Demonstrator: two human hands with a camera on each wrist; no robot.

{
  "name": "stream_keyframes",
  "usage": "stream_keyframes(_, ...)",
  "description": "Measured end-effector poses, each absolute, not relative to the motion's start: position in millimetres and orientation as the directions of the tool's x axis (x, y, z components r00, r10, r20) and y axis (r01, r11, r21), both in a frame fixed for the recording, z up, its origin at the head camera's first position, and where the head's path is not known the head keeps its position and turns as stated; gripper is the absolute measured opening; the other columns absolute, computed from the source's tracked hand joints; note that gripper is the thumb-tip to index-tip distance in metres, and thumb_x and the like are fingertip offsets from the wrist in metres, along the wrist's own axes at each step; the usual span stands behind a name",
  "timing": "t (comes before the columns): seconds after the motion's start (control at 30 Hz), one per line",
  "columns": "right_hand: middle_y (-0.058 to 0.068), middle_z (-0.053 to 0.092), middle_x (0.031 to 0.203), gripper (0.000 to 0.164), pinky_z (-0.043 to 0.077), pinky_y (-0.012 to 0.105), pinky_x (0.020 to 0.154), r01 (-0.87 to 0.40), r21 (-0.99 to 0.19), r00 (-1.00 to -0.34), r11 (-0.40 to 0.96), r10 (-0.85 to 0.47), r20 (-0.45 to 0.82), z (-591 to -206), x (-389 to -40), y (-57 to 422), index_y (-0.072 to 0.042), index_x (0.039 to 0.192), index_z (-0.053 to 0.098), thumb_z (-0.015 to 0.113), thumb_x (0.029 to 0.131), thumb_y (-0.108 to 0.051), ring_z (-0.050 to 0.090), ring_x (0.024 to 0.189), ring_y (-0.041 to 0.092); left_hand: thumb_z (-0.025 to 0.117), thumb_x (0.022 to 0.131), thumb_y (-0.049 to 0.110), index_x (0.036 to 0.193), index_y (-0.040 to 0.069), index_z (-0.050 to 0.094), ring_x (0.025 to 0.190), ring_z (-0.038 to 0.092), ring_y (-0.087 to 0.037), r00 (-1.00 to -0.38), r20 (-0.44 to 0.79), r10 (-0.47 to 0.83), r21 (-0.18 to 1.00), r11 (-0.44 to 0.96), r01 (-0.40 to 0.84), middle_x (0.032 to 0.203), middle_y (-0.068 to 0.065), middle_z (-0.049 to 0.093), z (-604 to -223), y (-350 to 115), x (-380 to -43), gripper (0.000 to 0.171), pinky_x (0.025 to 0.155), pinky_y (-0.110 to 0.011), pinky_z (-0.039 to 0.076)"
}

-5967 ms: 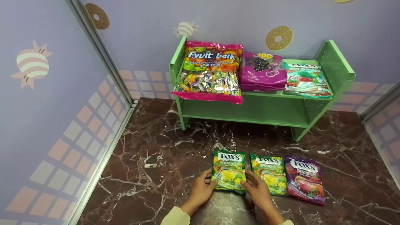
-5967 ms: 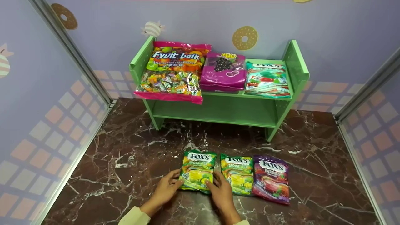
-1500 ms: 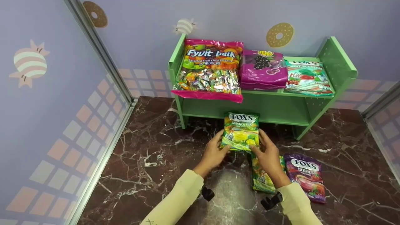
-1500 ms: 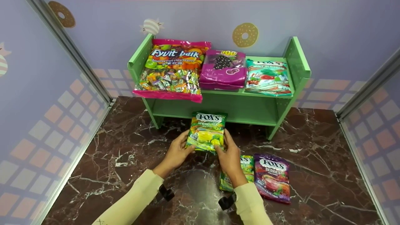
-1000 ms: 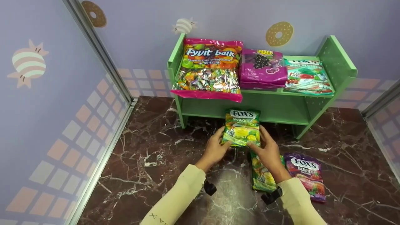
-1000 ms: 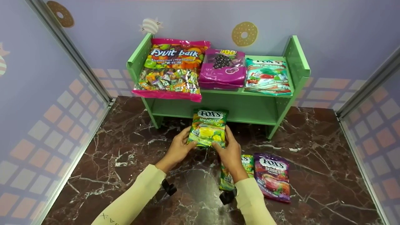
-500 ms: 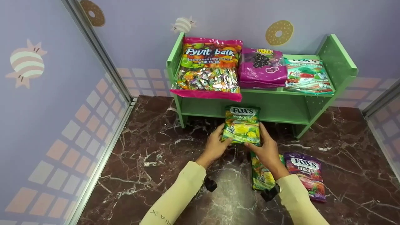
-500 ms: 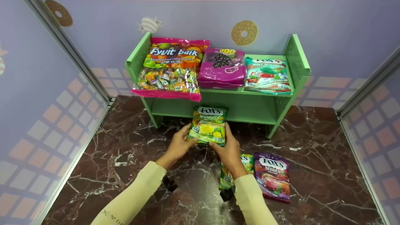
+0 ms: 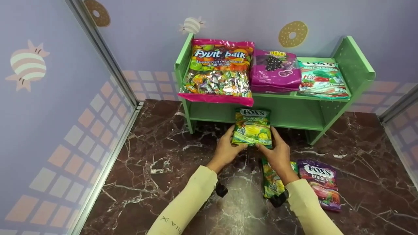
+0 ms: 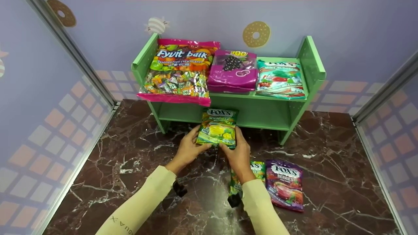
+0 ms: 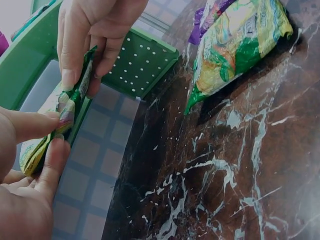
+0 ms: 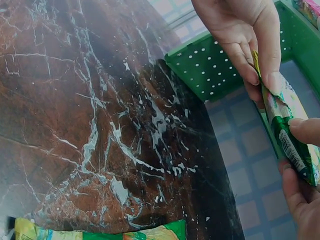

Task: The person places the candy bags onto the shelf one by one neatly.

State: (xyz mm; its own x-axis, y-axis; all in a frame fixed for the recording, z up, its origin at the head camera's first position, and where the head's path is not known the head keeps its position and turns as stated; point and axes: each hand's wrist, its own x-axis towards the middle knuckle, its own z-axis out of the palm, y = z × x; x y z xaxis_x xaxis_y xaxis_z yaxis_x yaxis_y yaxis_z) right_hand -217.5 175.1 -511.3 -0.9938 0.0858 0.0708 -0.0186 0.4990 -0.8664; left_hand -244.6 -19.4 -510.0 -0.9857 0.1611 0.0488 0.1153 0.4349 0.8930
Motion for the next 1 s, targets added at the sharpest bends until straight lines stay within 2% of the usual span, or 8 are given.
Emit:
stream_keyframes(0.27,0.012,0.026,0.159,0.081,0.040,0.047,0.109,-0.049,-0.876,-0.988,0.480,0.105,0.113,-514,-222,173,-0.013,0.154,0.027,0.072,0.088,-0.025,0.036,0.141,0.033,0.076,0.085,0.026,0.152,0.010,0.030,0.134,0.047,-0.029,-0.983,0.100,0.154,0.853,0.496,0.165,0.147,-0.013,0.047,-508,-18,-248,0.083,0.108,-0.045,0.042)
stream_keyframes(0.53,0.012,0.031,0.157,0.079,0.042,0.047,0.107,-0.073,-0.873,-0.978,0.483,0.138,0.158,-515,-227,173,-0.013,0.152,0.032,0.072,0.087,-0.030,0.040,0.139,0.032,0.076,0.083,0.034,0.148,0.011,0.040,0.122,0.057,-0.027,-0.990,0.108,0.087,0.835,0.533,0.138,0.135,-0.014,0.058,-508,-15,-250,0.078,0.098,-0.042,0.050)
stream_keyframes(0.67,0.012,0.033,0.156,0.078,0.043,0.048,0.106,-0.074,-0.871,-0.974,0.487,0.151,0.168,-515,-230,172,-0.012,0.151,0.033,0.072,0.087,-0.032,0.041,0.138,0.032,0.077,0.082,0.034,0.144,0.011,0.046,0.120,0.059,-0.026,-0.989,0.132,0.065,0.823,0.550,0.145,0.134,-0.012,0.060,-509,-14,-253,0.074,0.098,-0.042,0.050)
stream_keyframes(0.83,0.010,0.035,0.155,0.076,0.044,0.048,0.105,-0.061,-0.864,-0.971,0.500,0.171,0.167,-517,-233,172,-0.014,0.151,0.036,0.072,0.087,-0.034,0.043,0.137,0.031,0.076,0.083,0.032,0.143,0.013,0.048,0.118,0.062,-0.024,-0.980,0.182,0.084,0.805,0.560,0.198,0.136,-0.010,0.060,-512,-14,-256,0.069,0.098,-0.039,0.051)
stream_keyframes(1.0,0.009,0.037,0.155,0.075,0.044,0.049,0.105,-0.045,-0.861,-0.973,0.507,0.172,0.152,-516,-237,172,-0.015,0.151,0.035,0.071,0.088,-0.036,0.043,0.137,0.030,0.074,0.084,0.033,0.143,0.014,0.049,0.107,0.067,-0.023,-0.973,0.205,0.107,0.790,0.569,0.229,0.133,-0.010,0.062,-515,-15,-262,0.066,0.093,-0.039,0.053)
